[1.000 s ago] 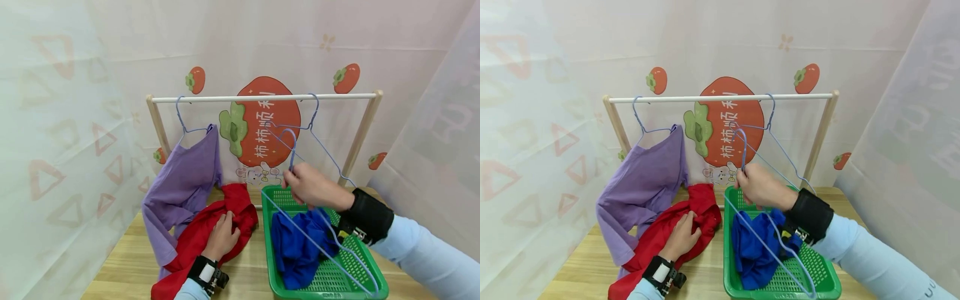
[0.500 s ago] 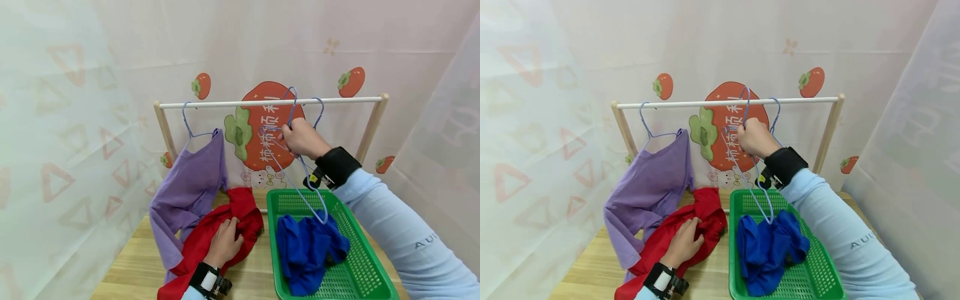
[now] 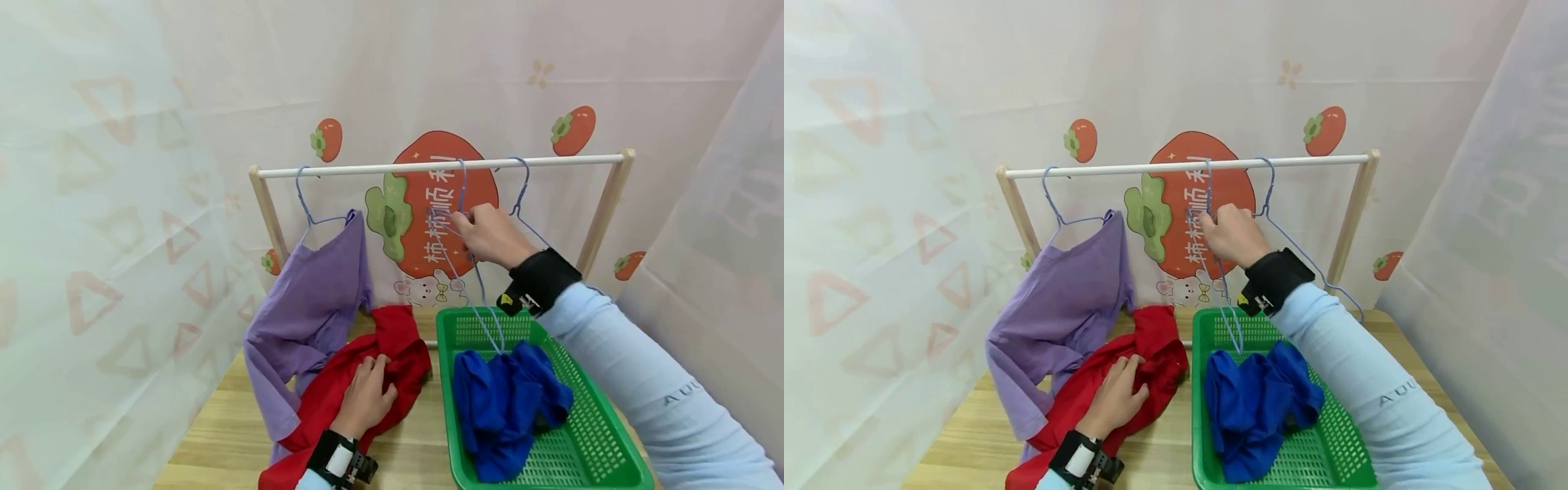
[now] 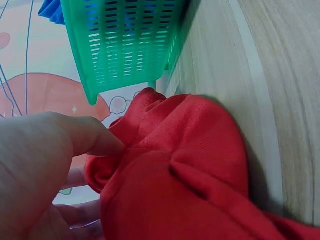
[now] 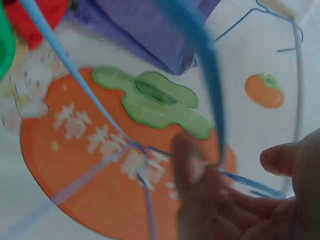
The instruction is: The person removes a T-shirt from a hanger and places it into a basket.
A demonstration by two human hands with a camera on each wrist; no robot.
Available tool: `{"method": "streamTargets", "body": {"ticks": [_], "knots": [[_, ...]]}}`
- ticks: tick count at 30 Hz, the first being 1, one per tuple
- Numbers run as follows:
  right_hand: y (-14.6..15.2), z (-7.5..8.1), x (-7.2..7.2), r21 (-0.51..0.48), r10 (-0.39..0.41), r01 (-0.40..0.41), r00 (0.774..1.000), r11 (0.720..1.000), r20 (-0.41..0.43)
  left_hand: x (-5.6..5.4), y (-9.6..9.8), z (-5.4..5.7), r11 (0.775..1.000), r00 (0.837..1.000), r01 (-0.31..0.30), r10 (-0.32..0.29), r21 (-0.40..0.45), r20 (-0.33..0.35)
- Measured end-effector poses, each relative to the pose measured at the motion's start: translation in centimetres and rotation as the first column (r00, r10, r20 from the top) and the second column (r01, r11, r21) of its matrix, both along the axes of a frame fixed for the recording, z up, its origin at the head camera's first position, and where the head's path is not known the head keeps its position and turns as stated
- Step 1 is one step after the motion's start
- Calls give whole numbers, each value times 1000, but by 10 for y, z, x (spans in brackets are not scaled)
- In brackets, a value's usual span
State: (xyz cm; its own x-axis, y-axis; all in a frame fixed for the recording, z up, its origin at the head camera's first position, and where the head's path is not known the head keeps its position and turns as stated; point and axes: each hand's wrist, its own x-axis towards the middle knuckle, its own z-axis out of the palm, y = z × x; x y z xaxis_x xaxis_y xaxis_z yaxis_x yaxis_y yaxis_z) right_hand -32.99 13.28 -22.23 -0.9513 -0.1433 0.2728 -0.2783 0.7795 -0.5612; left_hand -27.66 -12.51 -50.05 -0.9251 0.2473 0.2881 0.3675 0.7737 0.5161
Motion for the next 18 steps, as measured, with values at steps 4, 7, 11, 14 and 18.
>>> {"method": "streamTargets", "body": {"ticks": [4, 7, 11, 14, 18], "knots": [[-4, 7, 42, 163, -98, 131, 976, 978, -197, 0, -1, 0, 1000, 999, -4, 4, -19, -40], [-16, 8, 80, 230, -77, 168, 930, 959, -358, 0, -4, 1, 998, 998, -35, 32, -54, -57], [-41, -7, 115, 354, 105, 48, 910, 934, -401, -3, -9, 6, 989, 994, -100, 105, -111, 41], [-65, -31, 116, 486, 254, -88, 924, 869, -287, -6, -13, 9, 976, 976, -144, 167, -164, 137], [-94, -80, 90, 610, 314, -216, 948, 763, -57, -12, -17, 8, 957, 950, -179, 228, -228, 214]]}}
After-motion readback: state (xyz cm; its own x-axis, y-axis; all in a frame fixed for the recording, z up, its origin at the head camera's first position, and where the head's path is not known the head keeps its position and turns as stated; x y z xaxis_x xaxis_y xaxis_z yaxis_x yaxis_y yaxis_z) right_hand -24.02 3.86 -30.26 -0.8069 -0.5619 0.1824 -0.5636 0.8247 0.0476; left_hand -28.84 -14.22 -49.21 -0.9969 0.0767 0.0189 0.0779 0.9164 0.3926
